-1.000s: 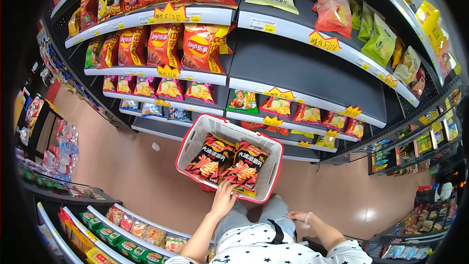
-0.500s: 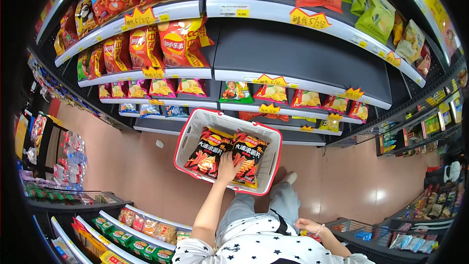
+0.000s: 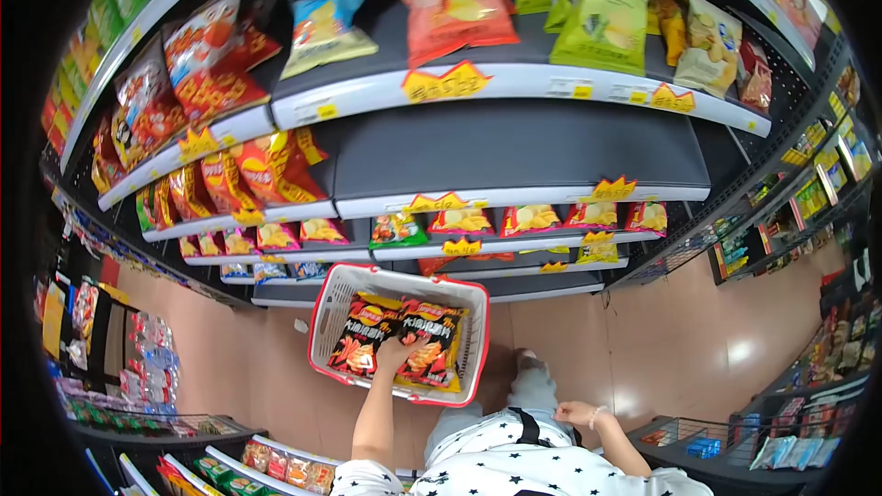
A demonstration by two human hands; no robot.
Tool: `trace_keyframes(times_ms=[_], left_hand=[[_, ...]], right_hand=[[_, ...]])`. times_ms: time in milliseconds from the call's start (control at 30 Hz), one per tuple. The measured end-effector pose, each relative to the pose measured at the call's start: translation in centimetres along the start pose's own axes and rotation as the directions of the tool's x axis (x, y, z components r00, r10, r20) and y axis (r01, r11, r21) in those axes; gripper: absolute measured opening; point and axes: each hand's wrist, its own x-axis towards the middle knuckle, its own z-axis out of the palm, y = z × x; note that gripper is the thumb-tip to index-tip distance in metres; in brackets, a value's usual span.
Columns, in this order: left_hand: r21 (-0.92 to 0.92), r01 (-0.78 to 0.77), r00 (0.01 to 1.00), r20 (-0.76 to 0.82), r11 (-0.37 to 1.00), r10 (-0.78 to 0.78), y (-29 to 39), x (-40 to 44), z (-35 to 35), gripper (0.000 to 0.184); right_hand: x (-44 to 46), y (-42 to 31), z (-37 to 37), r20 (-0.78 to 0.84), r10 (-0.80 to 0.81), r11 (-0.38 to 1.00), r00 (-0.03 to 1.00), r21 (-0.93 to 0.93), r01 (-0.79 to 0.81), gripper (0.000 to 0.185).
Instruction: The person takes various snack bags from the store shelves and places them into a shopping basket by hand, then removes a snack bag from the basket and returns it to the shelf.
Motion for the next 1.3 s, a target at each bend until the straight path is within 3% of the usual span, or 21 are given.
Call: trace_keyframes(times_ms=[67, 100, 133, 200, 267, 367, 400, 433, 500, 533, 600, 700, 733, 767, 800, 833, 933, 1033, 1100, 1167, 1300], left_hand=[[0.053, -0.049, 0.986, -0.158, 0.997, 0.057, 2.7, -2.7, -1.6, 0.071], [0.026, -0.025, 0.965, -0.261, 0.999, 0.031, 4.0, -4.2, -1.8, 0.065], [-0.003, -0.007, 0.934, -0.358, 1.0, 0.005, 5.5, -5.7, -2.0, 0.059], [-0.055, 0.032, 0.886, -0.461, 0.998, -0.054, 9.5, -8.9, -2.7, 0.051], [-0.149, -0.085, 0.821, -0.571, 0.985, -0.016, 13.5, -10.7, -1.9, 0.042], [-0.518, -0.207, 0.879, -0.471, 0.83, -0.075, 21.6, -13.1, 0.0, 0.027], [-0.463, -0.414, 0.832, -0.541, 0.783, 0.12, 23.0, -12.9, 1.7, 0.027], [-0.652, -0.363, 0.904, -0.419, 0.666, 0.083, 29.4, -15.8, 0.2, 0.032], [-0.667, -0.46, 0.883, -0.41, 0.586, 0.228, 30.9, -13.7, 4.2, 0.041], [-0.608, -0.488, 0.87, -0.392, 0.626, 0.297, 33.5, -13.4, 4.6, 0.043], [-0.518, -0.565, 0.818, -0.451, 0.642, 0.357, 38.3, -12.6, 5.7, 0.059], [-0.682, -0.579, 0.774, -0.286, 0.447, 0.565, 44.9, -9.5, 6.7, 0.072], [-0.538, -0.635, 0.739, -0.215, 0.554, 0.638, 47.0, -8.8, 5.7, 0.073], [-0.502, -0.739, 0.633, -0.288, 0.45, 0.719, 47.8, -5.4, 7.6, 0.075], [-0.553, -0.747, 0.595, -0.311, 0.368, 0.741, 51.2, -5.0, 6.7, 0.076], [-0.614, -0.717, 0.592, -0.286, 0.331, 0.753, 53.9, -4.1, 6.1, 0.075], [-0.349, -0.915, 0.361, -0.479, 0.204, 0.8, 59.9, 2.1, 6.7, 0.066], [-0.308, -0.918, 0.374, -0.467, 0.249, 0.801, 64.3, 5.3, 6.1, 0.063], [-0.144, -0.86, 0.508, -0.333, 0.49, 0.794, 66.0, 7.1, 5.7, 0.062], [-0.079, -0.844, 0.527, -0.308, 0.531, 0.792, 67.4, 6.4, 5.1, 0.064], [0.167, -0.837, 0.435, -0.375, 0.521, 0.819, 68.2, 8.5, 6.1, 0.071]], right_hand=[[0.9, -1.6, -3.3, -0.062, -0.027, 0.924, 0.998, -0.383, 0.001, 0.029], [-0.6, -5.1, -5.3, 0.038, -0.102, 0.81, 0.994, -0.577, 0.105, 0.033], [-0.6, -6.8, -6.5, 0.021, -0.122, 0.816, 0.992, -0.567, 0.112, 0.033], [-0.5, -9.4, -7.9, -0.411, -0.375, 0.75, 0.831, -0.661, 0.012, 0.038], [-1.7, -13.0, -9.5, -0.398, -0.524, 0.814, 0.753, -0.494, 0.305, 0.047], [-4.4, -16.5, -10.0, -0.31, -0.608, 0.792, 0.731, -0.171, 0.587, 0.07], [-5.8, -17.3, -10.3, -0.289, -0.655, 0.74, 0.698, -0.06, 0.67, 0.083], [-6.9, -17.4, -11.0, -0.301, -0.659, 0.733, 0.689, -0.053, 0.678, 0.083], [-8.4, -17.4, -12.6, -0.501, -0.758, 0.568, 0.417, -0.194, 0.8, 0.095], [-8.1, -16.4, -13.8, -0.567, -0.732, 0.602, 0.377, -0.28, 0.748, 0.096], [-8.1, -15.2, -16.9, -0.706, -0.613, 0.469, 0.354, 0.035, 0.882, 0.095], [-9.1, -13.3, -23.6, -0.833, -0.493, 0.562, 0.252, -0.084, 0.823, 0.086], [-10.6, -14.0, -26.3, -0.834, -0.523, 0.55, 0.174, -0.174, 0.817, 0.083], [-12.3, -15.1, -28.8, -0.844, -0.505, 0.588, 0.18, -0.183, 0.788, 0.081], [-11.6, -15.4, -31.9, -0.836, -0.548, 0.485, 0.033, -0.286, 0.826, 0.079], [-11.6, -16.1, -34.7, -0.84, -0.543, 0.484, 0.028, -0.285, 0.828, 0.079], [-10.4, -18.2, -43.0, -0.856, -0.517, 0.397, -0.02, -0.26, 0.88, 0.068], [-10.4, -20.2, -49.3, -0.867, -0.497, 0.603, -0.048, -0.384, 0.699, 0.067], [-8.3, -20.1, -53.0, -0.847, -0.522, 0.661, -0.104, -0.479, 0.578, 0.067], [-6.8, -19.9, -55.2, -0.757, -0.606, 0.72, -0.245, -0.653, 0.234, 0.068], [-6.8, -20.1, -55.3, -0.799, -0.551, 0.763, -0.241, -0.6, 0.24, 0.071]])
